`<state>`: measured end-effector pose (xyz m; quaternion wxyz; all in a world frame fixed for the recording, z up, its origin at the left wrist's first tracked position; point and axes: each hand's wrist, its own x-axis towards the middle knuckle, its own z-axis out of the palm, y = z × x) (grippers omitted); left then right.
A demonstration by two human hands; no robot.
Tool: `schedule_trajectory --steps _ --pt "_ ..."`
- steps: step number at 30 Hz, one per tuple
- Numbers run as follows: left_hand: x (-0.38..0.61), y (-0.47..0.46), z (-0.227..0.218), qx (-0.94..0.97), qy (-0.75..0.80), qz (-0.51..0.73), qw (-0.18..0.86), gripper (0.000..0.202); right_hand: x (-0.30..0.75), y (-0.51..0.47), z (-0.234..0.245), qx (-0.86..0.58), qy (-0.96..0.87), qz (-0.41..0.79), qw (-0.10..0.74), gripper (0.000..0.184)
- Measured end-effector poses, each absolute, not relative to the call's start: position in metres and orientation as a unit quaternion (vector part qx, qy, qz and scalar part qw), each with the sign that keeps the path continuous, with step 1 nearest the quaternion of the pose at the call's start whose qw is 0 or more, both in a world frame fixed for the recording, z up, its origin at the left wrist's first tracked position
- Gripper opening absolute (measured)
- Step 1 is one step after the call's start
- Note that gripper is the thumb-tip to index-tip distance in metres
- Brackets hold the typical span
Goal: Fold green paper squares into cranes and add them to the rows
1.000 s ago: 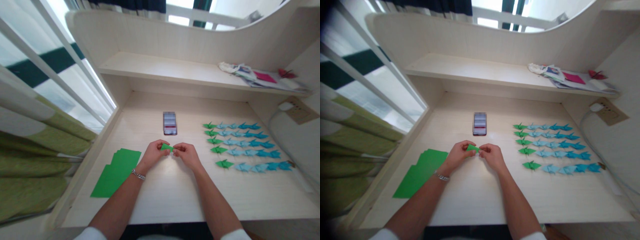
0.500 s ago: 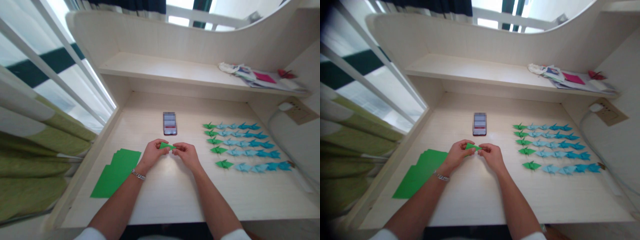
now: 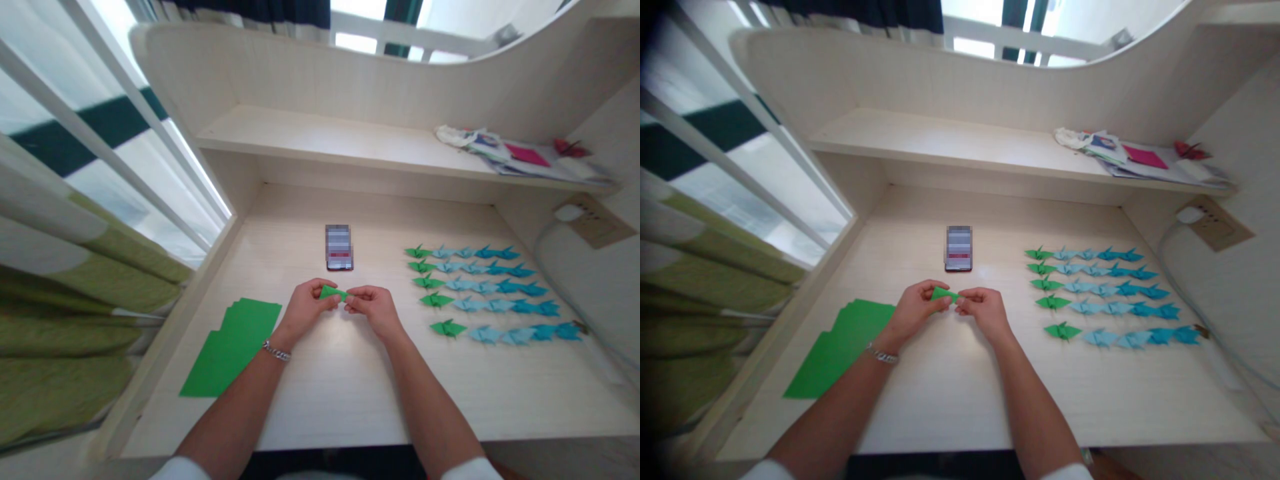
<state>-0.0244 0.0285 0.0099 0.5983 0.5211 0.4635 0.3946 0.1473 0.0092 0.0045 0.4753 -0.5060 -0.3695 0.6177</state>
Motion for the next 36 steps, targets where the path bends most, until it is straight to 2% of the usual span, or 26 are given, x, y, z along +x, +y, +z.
schedule_trajectory --steps 20,28,36 --pt "-0.026 0.03 0.005 0.559 0.491 0.371 0.555 0.033 0.149 0.012 -0.004 -0.535 -0.389 0.62 0.423 0.031" --pt "-0.027 0.03 0.013 0.544 0.485 0.365 0.58 0.034 0.153 0.011 0.0 -0.505 -0.374 0.653 0.424 0.035" --pt "-0.029 0.03 0.017 0.516 0.486 0.374 0.597 0.038 0.157 0.013 0.001 -0.508 -0.424 0.615 0.428 0.04"
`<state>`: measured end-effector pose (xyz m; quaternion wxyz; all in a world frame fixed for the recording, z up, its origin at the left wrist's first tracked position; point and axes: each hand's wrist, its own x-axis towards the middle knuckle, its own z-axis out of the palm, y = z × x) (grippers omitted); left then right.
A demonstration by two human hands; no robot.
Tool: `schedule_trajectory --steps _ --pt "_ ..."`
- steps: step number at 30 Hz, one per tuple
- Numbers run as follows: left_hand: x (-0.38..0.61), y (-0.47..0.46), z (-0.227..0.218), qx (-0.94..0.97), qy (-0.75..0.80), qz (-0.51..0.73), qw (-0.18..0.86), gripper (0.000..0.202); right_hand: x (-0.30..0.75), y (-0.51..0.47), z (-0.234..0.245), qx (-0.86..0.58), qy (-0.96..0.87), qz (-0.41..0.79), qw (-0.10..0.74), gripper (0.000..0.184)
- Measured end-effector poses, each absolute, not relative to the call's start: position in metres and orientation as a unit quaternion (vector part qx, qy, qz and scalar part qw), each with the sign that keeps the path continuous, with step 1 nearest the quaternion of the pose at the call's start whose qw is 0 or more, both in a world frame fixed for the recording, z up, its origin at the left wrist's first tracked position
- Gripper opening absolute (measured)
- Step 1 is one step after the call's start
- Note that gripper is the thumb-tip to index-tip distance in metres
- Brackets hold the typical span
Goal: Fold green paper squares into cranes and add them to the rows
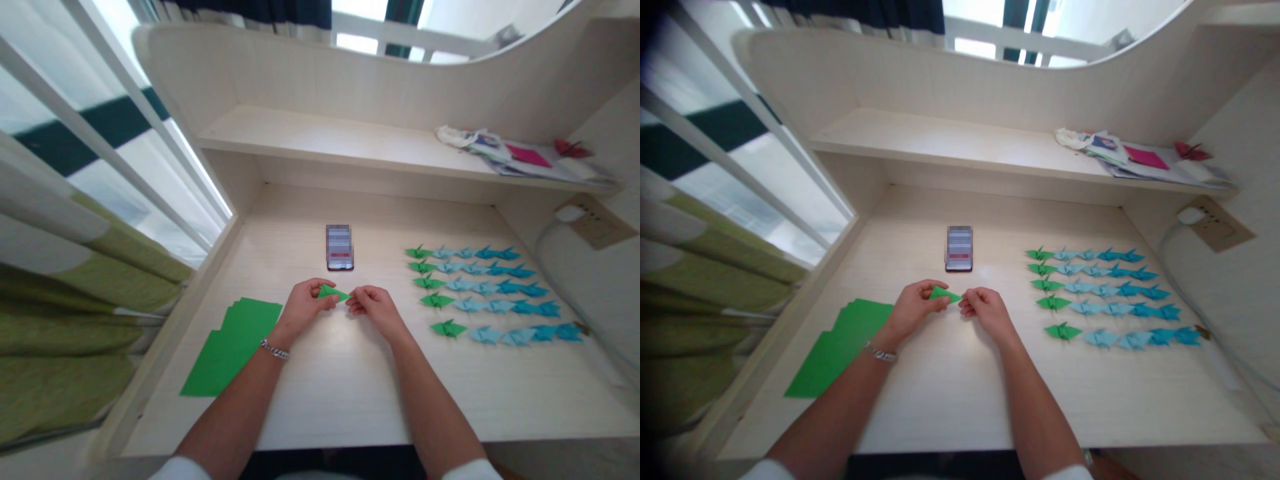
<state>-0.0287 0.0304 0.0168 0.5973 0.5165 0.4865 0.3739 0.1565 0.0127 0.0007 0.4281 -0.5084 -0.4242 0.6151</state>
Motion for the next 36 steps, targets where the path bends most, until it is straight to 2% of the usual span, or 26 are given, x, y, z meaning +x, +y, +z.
schedule_trajectory --steps 5,12,19,26,30,36 --pt "-0.028 0.03 0.015 0.521 0.481 0.371 0.6 0.037 0.151 0.01 0.001 -0.527 -0.491 0.564 0.405 0.03" --pt "-0.026 0.029 0.017 0.527 0.486 0.37 0.591 0.035 0.153 0.011 -0.003 -0.52 -0.464 0.605 0.384 0.033" --pt "-0.023 0.028 0.011 0.532 0.484 0.343 0.604 0.034 0.148 0.01 -0.003 -0.543 -0.523 0.543 0.369 0.029" --pt "-0.023 0.028 0.012 0.522 0.47 0.345 0.622 0.037 0.145 0.01 -0.004 -0.53 -0.491 0.573 0.388 0.028" --pt "-0.023 0.027 0.01 0.522 0.468 0.336 0.629 0.037 0.145 0.011 -0.005 -0.542 -0.542 0.519 0.379 0.025" --pt "-0.024 0.029 0.011 0.531 0.49 0.338 0.603 0.018 0.145 0.01 -0.005 -0.567 -0.561 0.481 0.365 0.025"
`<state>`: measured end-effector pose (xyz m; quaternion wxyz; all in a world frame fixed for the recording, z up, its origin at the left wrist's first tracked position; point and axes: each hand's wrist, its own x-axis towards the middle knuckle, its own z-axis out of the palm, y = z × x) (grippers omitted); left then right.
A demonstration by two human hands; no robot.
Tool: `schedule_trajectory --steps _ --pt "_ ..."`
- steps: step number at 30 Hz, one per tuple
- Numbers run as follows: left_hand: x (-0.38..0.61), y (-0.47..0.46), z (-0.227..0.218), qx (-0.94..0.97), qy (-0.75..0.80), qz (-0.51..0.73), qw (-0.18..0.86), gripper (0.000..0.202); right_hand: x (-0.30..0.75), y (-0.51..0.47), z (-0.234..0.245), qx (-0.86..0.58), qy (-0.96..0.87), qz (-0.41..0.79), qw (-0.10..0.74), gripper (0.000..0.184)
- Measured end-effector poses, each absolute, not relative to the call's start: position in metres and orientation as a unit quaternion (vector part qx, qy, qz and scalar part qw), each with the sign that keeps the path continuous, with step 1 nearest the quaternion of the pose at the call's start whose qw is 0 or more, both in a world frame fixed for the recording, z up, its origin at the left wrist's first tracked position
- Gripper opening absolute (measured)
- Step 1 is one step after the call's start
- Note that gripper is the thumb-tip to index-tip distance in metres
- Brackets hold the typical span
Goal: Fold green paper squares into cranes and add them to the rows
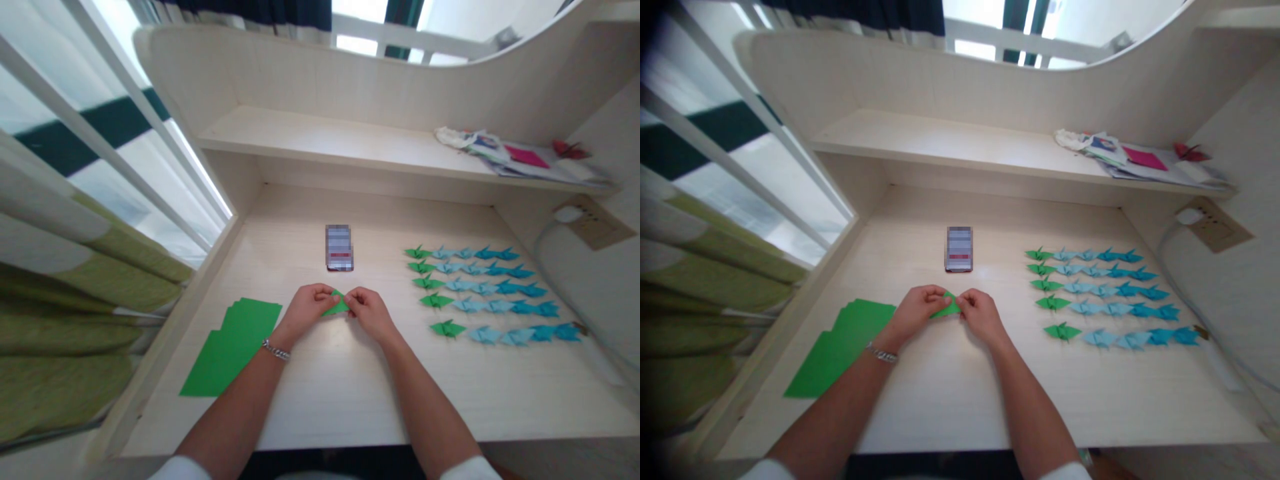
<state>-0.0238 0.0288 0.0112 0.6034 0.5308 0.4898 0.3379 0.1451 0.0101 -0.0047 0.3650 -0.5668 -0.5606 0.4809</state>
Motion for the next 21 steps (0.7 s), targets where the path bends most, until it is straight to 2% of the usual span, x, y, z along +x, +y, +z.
schedule_trajectory --steps 16,21 --pt "-0.0242 0.0297 0.005 0.591 0.464 0.362 0.552 0.02 0.1425 0.0096 -0.01 -0.545 -0.564 0.499 0.368 0.022" --pt "-0.0238 0.0277 0.0035 0.608 0.453 0.358 0.545 0.021 0.1417 0.0093 -0.0099 -0.547 -0.587 0.463 0.376 0.021"
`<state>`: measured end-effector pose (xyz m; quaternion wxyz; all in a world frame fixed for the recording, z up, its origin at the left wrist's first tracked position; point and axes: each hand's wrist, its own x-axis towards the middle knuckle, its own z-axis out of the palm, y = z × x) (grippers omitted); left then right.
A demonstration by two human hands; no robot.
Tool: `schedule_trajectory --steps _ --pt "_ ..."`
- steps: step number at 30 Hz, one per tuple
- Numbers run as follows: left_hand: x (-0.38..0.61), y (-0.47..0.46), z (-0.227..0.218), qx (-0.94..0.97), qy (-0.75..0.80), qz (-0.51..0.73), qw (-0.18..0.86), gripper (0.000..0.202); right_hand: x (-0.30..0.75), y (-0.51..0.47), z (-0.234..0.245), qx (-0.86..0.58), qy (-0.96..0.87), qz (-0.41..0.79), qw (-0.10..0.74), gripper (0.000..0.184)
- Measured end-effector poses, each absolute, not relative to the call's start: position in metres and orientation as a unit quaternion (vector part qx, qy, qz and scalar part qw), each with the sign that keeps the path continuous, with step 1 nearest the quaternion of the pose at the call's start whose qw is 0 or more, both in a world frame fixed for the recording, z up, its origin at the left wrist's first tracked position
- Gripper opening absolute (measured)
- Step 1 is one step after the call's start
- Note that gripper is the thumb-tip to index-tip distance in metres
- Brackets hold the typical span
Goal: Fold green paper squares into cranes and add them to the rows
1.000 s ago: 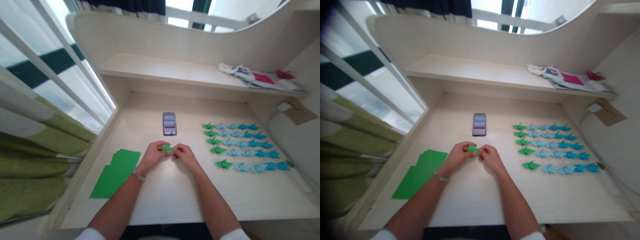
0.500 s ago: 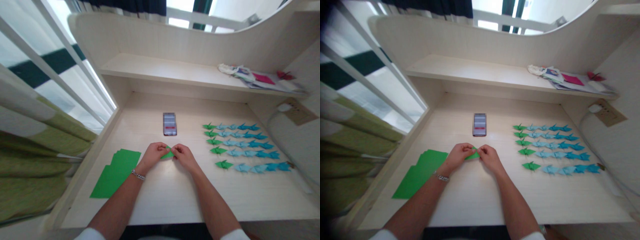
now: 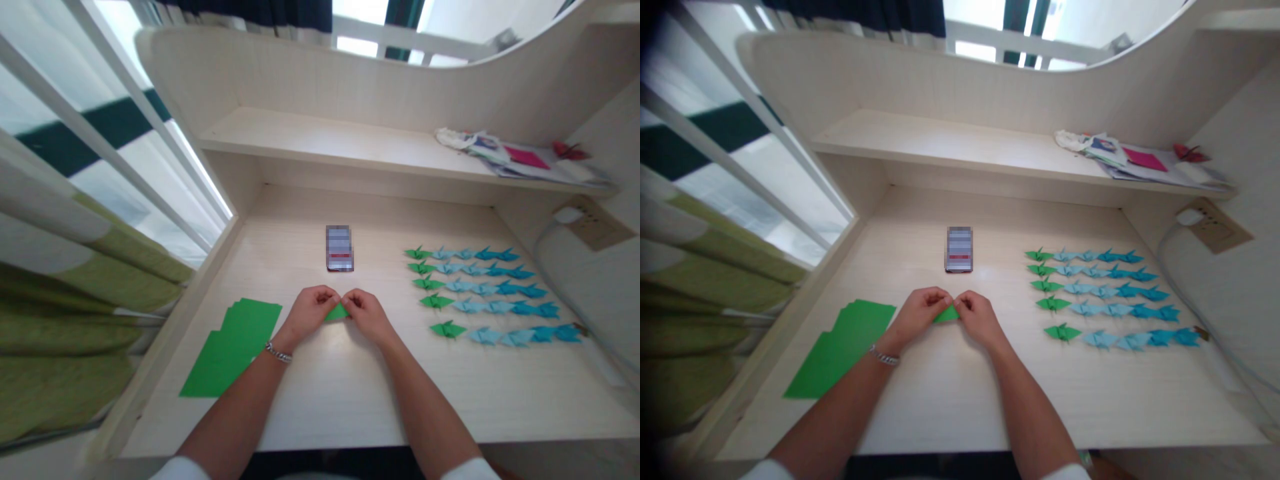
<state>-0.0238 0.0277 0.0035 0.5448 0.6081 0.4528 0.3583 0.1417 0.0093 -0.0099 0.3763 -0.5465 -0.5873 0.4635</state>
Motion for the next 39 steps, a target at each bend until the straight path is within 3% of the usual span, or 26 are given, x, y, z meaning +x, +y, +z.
schedule_trajectory --steps 6,19,27,32,39 --pt "-0.022 0.028 0.001 0.616 0.459 0.36 0.529 0.021 0.142 0.009 -0.009 -0.548 -0.591 0.46 0.373 0.021" --pt "-0.018 0.022 0.0 0.694 0.492 0.347 0.394 0.022 0.141 0.009 -0.007 -0.554 -0.602 0.445 0.364 0.02" --pt "-0.03 0.034 -0.004 0.626 0.514 0.393 0.436 0.024 0.153 0.009 -0.005 -0.549 -0.608 0.458 0.345 0.024" --pt "-0.033 0.037 -0.003 0.607 0.514 0.408 0.448 0.025 0.163 0.014 -0.01 -0.533 -0.549 0.523 0.374 0.026" --pt "-0.031 0.036 -0.002 0.602 0.512 0.412 0.453 0.026 0.159 0.014 -0.007 -0.52 -0.538 0.528 0.402 0.026"
